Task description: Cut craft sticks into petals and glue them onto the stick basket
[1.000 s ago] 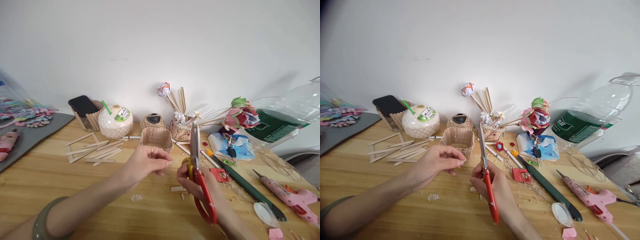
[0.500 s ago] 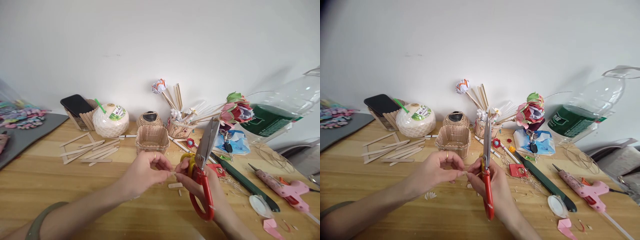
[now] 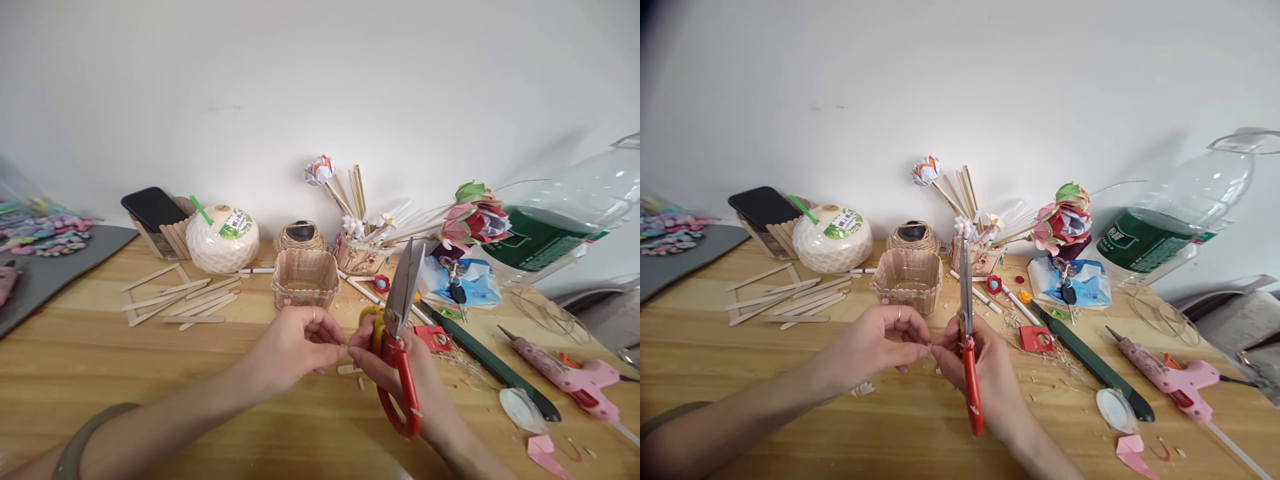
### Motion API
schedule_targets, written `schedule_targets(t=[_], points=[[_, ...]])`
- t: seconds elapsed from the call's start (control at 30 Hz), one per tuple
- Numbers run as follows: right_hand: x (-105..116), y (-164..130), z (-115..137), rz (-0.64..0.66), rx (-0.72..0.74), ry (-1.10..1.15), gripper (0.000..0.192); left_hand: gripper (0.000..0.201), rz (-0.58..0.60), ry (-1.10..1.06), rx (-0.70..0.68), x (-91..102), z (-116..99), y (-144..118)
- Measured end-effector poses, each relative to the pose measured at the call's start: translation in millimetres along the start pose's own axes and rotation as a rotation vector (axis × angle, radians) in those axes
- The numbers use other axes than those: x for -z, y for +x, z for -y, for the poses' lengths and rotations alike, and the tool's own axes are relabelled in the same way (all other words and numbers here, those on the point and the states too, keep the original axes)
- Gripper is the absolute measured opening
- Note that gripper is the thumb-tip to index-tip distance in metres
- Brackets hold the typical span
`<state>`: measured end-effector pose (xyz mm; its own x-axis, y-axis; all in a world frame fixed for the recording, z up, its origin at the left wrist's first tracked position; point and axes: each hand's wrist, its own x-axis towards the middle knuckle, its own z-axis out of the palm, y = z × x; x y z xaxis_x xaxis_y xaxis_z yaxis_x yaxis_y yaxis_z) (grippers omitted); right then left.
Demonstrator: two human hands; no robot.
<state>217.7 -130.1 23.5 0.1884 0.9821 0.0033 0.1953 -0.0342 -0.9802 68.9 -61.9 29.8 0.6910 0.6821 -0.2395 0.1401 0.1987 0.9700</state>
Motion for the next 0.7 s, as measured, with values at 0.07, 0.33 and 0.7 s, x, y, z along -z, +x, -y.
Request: schedule_targets(t=[0.07, 0.33, 0.7], points=[[-0.1, 1.0, -0.6, -0.006, -0.012, 0.019, 0.024, 0.013, -0.013, -0.021, -0.012, -0.2, -0.9, 0.2], [0.1, 1.9, -1.6, 0.006, -0.021, 0.078, 0.021, 0.003, -0.140, -0.095, -0.022, 0.0, -4.6, 0.5], [0.3, -0.9, 1.7, 0.011, -0.040, 0.021, 0.021, 0.003, -0.116, -0.121, -0.004, -1.9, 0.6, 2.0]])
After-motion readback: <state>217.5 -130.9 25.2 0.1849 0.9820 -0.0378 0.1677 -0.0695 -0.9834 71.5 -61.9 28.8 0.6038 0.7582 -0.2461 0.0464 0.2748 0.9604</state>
